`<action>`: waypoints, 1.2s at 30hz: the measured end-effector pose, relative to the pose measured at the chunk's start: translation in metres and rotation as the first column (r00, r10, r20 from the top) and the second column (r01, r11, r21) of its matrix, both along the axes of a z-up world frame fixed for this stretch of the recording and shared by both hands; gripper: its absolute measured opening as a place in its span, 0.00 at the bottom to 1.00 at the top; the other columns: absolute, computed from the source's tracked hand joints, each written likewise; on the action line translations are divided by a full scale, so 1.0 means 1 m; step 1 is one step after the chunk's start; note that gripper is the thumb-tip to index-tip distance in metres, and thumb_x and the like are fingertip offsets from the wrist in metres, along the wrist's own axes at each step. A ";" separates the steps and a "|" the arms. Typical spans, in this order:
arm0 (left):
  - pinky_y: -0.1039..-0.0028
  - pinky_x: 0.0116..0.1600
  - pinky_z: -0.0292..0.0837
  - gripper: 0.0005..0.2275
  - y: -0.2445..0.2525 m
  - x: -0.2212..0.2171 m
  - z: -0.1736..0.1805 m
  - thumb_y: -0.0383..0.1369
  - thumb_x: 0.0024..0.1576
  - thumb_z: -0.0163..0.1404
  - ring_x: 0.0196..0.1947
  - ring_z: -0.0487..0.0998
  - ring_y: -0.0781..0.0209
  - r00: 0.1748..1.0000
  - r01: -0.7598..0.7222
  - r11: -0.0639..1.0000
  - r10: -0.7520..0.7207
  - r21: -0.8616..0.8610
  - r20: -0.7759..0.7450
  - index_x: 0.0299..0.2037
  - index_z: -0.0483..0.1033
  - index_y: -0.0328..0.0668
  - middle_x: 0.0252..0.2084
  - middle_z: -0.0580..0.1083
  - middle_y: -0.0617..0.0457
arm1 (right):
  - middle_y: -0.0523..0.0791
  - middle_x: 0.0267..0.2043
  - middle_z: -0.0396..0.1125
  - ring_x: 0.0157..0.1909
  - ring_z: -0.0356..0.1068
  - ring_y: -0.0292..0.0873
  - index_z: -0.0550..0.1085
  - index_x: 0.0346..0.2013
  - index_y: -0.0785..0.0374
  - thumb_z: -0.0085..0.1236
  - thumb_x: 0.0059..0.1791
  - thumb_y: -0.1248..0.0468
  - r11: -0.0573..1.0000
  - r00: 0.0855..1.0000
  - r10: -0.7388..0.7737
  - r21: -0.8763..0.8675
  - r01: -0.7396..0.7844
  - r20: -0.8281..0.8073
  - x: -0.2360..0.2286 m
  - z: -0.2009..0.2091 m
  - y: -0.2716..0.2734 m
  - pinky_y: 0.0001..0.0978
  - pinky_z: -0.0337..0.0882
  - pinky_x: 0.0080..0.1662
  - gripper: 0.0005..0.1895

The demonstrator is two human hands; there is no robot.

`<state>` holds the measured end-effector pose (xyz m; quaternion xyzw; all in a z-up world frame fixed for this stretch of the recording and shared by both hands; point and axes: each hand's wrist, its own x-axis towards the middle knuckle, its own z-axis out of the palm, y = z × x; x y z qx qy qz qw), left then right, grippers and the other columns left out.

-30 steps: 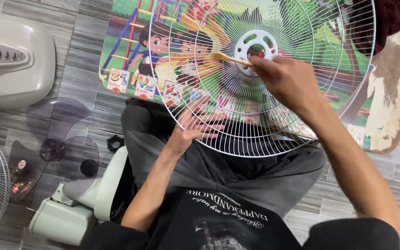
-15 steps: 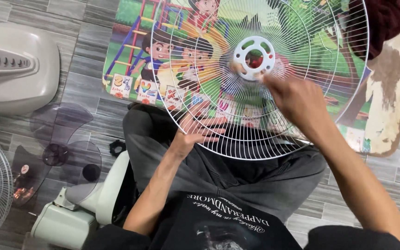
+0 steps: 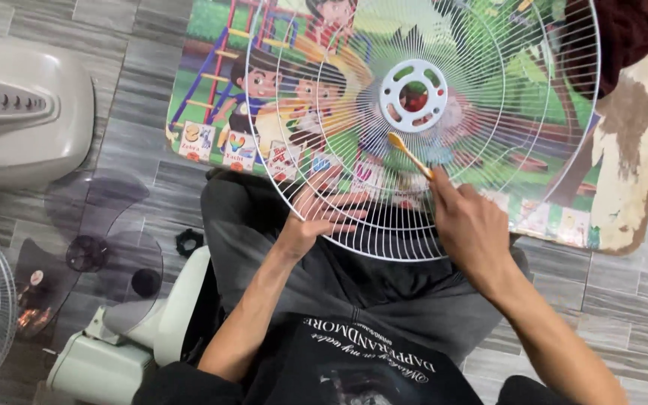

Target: Cleaning a metal fan guard using a small brush to remove dust.

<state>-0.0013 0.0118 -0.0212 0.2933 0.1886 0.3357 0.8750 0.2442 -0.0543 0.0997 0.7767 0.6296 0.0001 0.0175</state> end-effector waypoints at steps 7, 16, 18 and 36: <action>0.52 0.46 0.83 0.41 -0.003 0.001 0.011 0.13 0.41 0.47 0.50 0.80 0.34 0.997 -0.032 0.999 0.030 -0.034 -0.068 0.70 0.56 0.47 0.54 0.74 0.26 | 0.52 0.25 0.67 0.26 0.74 0.63 0.74 0.57 0.47 0.44 0.60 0.52 0.987 0.997 0.071 0.143 -0.069 -0.012 -0.009 -0.005 0.040 0.58 0.74 0.29 0.14; 0.51 0.48 0.83 0.40 -0.011 0.001 -0.004 0.16 0.45 0.53 0.51 0.80 0.37 0.999 -0.039 0.999 0.039 -0.009 0.020 0.70 0.54 0.48 0.57 0.73 0.28 | 0.53 0.30 0.69 0.32 0.74 0.66 0.75 0.56 0.45 0.44 0.59 0.49 0.999 0.995 0.010 0.050 -0.005 -0.104 -0.003 -0.005 0.030 0.60 0.74 0.34 0.16; 0.52 0.49 0.83 0.38 -0.006 -0.001 0.002 0.17 0.45 0.53 0.51 0.80 0.37 0.999 -0.049 0.999 0.049 -0.002 0.016 0.69 0.55 0.49 0.57 0.73 0.28 | 0.52 0.28 0.68 0.29 0.73 0.63 0.77 0.57 0.46 0.49 0.59 0.52 0.982 0.993 0.099 0.168 -0.087 -0.065 0.017 -0.020 0.032 0.57 0.73 0.31 0.15; 0.47 0.51 0.81 0.46 -0.004 0.001 -0.008 0.16 0.43 0.58 0.55 0.77 0.31 0.992 0.046 0.995 -0.036 -0.084 0.118 0.73 0.50 0.50 0.61 0.69 0.24 | 0.44 0.30 0.69 0.32 0.73 0.54 0.81 0.53 0.36 0.56 0.58 0.51 0.969 0.996 -0.019 0.249 -0.005 0.091 0.111 -0.042 -0.013 0.46 0.74 0.35 0.11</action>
